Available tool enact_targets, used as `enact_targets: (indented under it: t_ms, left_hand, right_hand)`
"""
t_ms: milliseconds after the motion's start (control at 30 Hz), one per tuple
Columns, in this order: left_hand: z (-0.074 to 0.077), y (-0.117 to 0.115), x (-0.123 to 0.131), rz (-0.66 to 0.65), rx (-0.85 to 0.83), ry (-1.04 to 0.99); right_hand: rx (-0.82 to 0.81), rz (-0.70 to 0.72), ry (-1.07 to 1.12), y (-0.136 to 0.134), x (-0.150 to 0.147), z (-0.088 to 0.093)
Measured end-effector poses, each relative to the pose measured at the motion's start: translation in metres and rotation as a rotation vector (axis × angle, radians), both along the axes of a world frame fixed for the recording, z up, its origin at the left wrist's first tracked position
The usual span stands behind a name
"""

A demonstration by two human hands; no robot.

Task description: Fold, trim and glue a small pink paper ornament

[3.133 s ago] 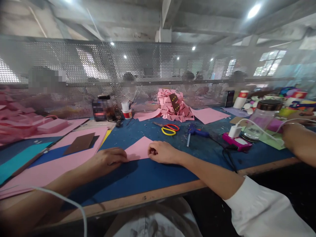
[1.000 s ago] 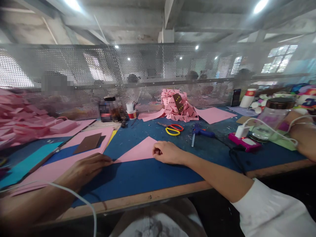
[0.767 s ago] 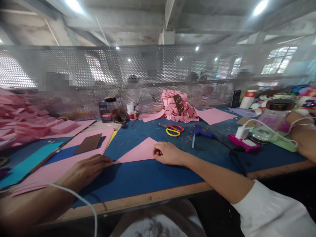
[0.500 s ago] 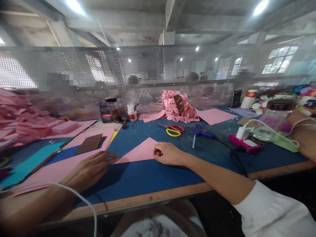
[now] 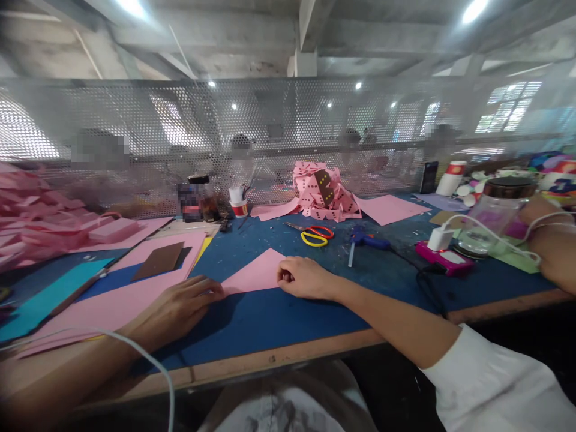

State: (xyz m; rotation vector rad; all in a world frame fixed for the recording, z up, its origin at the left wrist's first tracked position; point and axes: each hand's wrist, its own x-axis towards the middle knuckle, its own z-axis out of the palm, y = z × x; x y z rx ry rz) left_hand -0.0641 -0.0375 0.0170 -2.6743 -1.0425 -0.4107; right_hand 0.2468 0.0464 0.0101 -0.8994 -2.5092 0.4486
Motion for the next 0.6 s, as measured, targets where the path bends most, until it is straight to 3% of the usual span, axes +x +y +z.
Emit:
enact_targets:
  t_ms: [367,600]
  left_hand:
    - [0.01,0.013,0.032,-0.015,-0.089,0.123]
    - [0.009,0.022,0.033,-0.104,-0.075,0.114]
  right_hand:
    - [-0.007,0.014,-0.006,0.0,0.0,0.0]
    - [-0.001,0.014,0.002,-0.001,0.0,0.001]
